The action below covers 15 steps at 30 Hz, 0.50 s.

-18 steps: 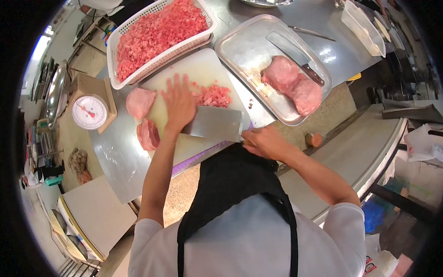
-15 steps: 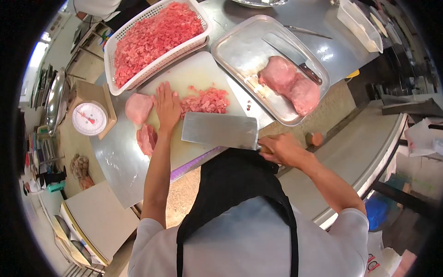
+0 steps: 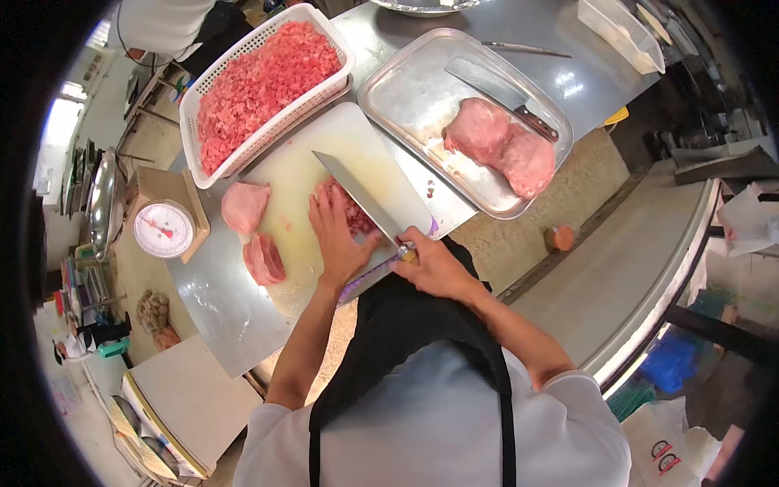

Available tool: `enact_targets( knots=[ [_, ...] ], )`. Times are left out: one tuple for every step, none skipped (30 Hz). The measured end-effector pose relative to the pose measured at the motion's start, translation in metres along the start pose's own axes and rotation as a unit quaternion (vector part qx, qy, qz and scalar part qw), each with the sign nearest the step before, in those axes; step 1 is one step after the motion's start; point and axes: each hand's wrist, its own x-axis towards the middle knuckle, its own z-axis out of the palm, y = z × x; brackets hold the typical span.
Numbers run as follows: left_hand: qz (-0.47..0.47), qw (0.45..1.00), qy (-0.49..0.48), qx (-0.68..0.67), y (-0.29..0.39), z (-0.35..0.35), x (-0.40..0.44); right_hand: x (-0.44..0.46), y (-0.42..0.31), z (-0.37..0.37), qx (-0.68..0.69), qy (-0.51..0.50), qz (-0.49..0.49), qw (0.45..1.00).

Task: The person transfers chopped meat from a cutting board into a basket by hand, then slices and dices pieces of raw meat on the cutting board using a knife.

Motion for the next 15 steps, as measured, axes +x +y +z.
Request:
enact_targets(
  knots=[
    [0.016,0.999,-0.027,0.034,0.004,0.002,-0.002,0.000,0.004,-0.003,0.062,-0.004,0.017,0.998],
    [0.030,0.996,-0.052,0.068,0.007,0.004,-0.004,-0.002,0.012,-0.010,0.122,-0.009,0.033,0.992],
    [0.043,0.991,-0.077,0.102,0.007,0.007,-0.005,-0.003,0.018,-0.017,0.181,-0.016,0.050,0.982],
    [0.043,0.989,-0.051,0.130,0.004,0.012,-0.001,-0.005,0.022,-0.023,0.204,0.012,0.043,0.978],
    [0.031,0.989,-0.037,0.138,0.000,0.017,0.003,-0.005,0.035,-0.036,0.237,0.010,0.048,0.970],
    [0.018,0.989,-0.024,0.147,-0.003,0.020,0.009,0.000,0.054,-0.052,0.270,0.007,0.053,0.961],
    [0.006,0.988,-0.010,0.157,-0.007,0.021,0.014,0.004,0.068,-0.061,0.304,0.005,0.056,0.951],
    [-0.004,0.990,-0.013,0.139,-0.010,0.020,0.018,0.005,0.073,-0.066,0.308,-0.001,0.061,0.950],
    [-0.008,0.992,-0.014,0.122,-0.008,0.018,0.021,0.008,0.072,-0.070,0.310,-0.007,0.066,0.948],
    [-0.013,0.994,-0.014,0.105,-0.004,0.015,0.022,0.011,0.072,-0.073,0.312,-0.014,0.072,0.947],
    [-0.020,0.996,-0.015,0.090,-0.001,0.013,0.022,0.015,0.071,-0.069,0.301,-0.022,0.074,0.951],
    [-0.032,0.995,0.009,0.091,0.006,0.013,0.022,0.020,0.063,-0.057,0.290,-0.030,0.076,0.954],
    [-0.042,0.994,0.033,0.092,0.014,0.017,0.023,0.025,0.054,-0.041,0.280,-0.037,0.076,0.956],
    [-0.051,0.993,0.058,0.092,0.020,0.019,0.024,0.027,0.046,-0.015,0.266,-0.025,0.092,0.959],
    [-0.065,0.991,0.095,0.072,0.017,0.026,0.024,0.030,0.040,0.012,0.252,-0.012,0.106,0.962]
  ],
)
